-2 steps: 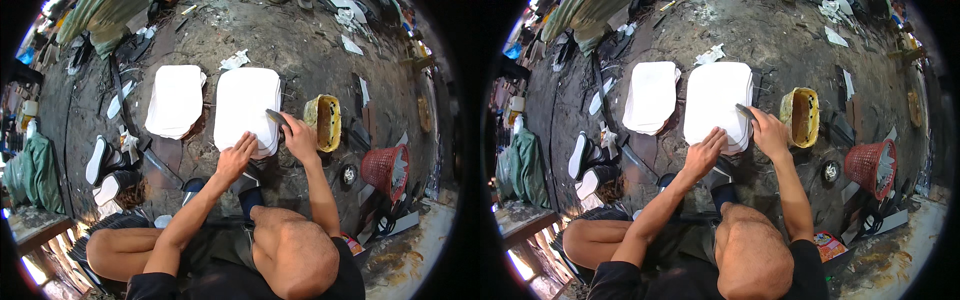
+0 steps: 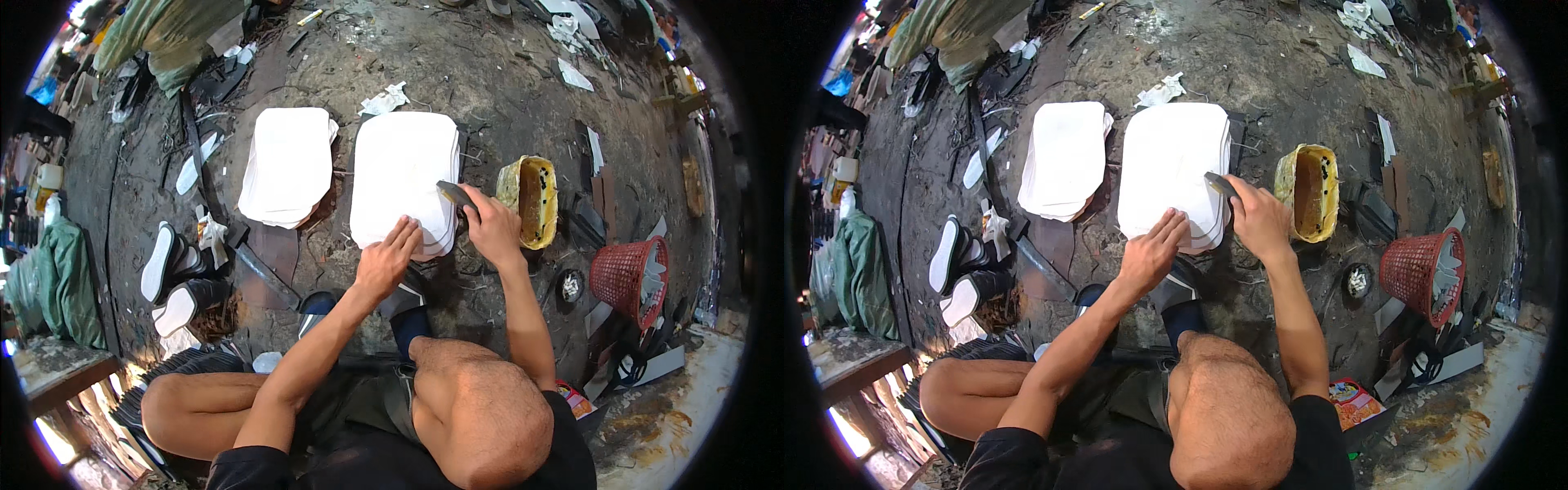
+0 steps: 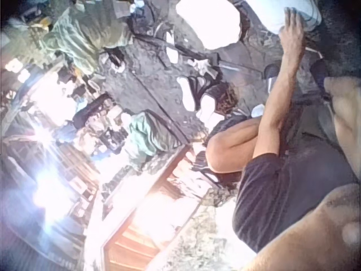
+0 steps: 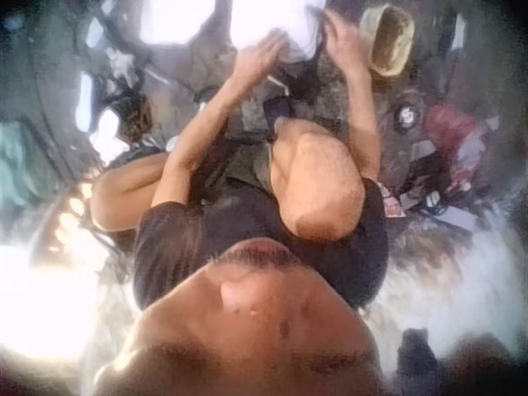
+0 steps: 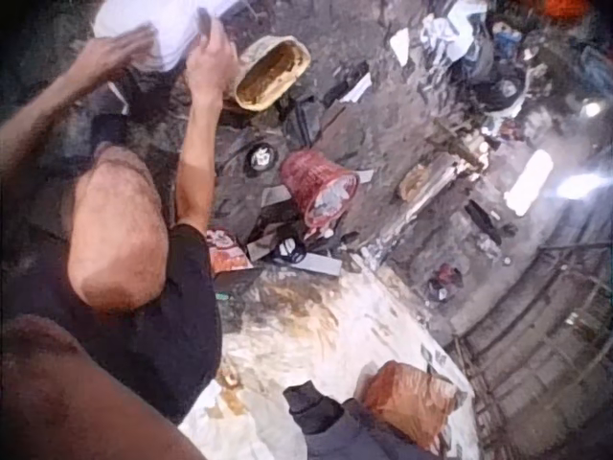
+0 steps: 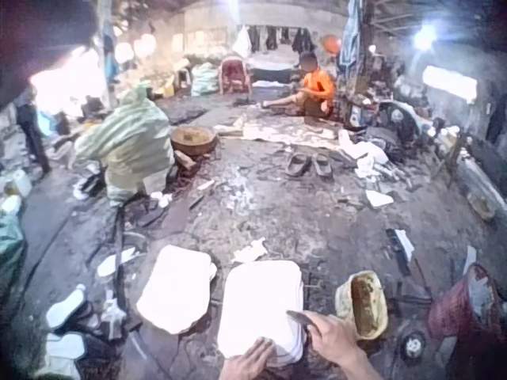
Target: The person sits on the ground and applies glue from a yellow container to white shoe insoles using a black scraper. They spread the glue evenly, then stack the treated insoles onto a growing pile.
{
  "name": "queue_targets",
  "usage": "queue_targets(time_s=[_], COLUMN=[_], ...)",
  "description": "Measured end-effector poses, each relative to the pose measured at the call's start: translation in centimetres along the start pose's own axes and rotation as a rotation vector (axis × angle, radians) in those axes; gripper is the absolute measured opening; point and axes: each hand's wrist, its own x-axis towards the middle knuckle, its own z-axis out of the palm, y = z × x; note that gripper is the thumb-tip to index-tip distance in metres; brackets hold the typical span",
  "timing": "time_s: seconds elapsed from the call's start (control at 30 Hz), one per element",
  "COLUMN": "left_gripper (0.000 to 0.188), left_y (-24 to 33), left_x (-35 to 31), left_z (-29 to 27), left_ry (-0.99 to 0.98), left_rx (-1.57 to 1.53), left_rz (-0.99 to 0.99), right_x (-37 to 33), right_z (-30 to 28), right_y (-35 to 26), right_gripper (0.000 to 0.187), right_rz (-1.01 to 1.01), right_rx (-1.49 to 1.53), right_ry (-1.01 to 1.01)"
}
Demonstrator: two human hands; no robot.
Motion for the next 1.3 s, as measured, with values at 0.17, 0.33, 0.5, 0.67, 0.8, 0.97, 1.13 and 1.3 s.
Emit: queue_targets(time_s=[0.17,0.33,0.5,0.67,0.8,0.97,1.13,1.3], left_gripper=[0.049,0.059,0.058,0.071,0.087,0.091,0.090,0.048], left_y=[2.2,0.2,-0.1,1.4,3.7,3.1,4.1,1.8], left_x=[0.3,0.3,1.3,1.2,0.9,0.3,1.0,0.2], left_z=[0.0,-1.2,-2.7,-0.6,0.9,-0.4,-1.3,0.8], left_ry=[0.076,0.506,0.549,0.210,0.021,-0.052,-0.050,0.485], left_rx=[-0.099,-0.340,-0.408,-0.192,-0.102,-0.126,-0.175,-0.522], left_rz=[-0.108,-0.223,-0.362,-0.114,-0.141,-0.169,-0.192,-0.490], right_x=[0.9,-4.9,-6.2,7.4,12.3,12.5,14.3,5.1], right_z=[0.6,1.8,0.6,-4.3,2.1,1.5,2.3,3.7], right_y=[0.6,-1.9,-4.1,-2.0,1.3,-2.8,-0.4,-3.1], right_gripper=[0.033,0.040,0.035,0.036,0.044,0.038,0.036,0.030], right_rz=[-0.080,-0.229,-0.098,-0.013,-0.112,-0.147,-0.035,-0.278], right_rx=[-0.099,-0.177,0.111,0.255,-0.322,-0.185,-0.188,0.008], right_ry=[0.002,0.008,0.028,0.116,-0.117,-0.217,-0.253,-0.084])
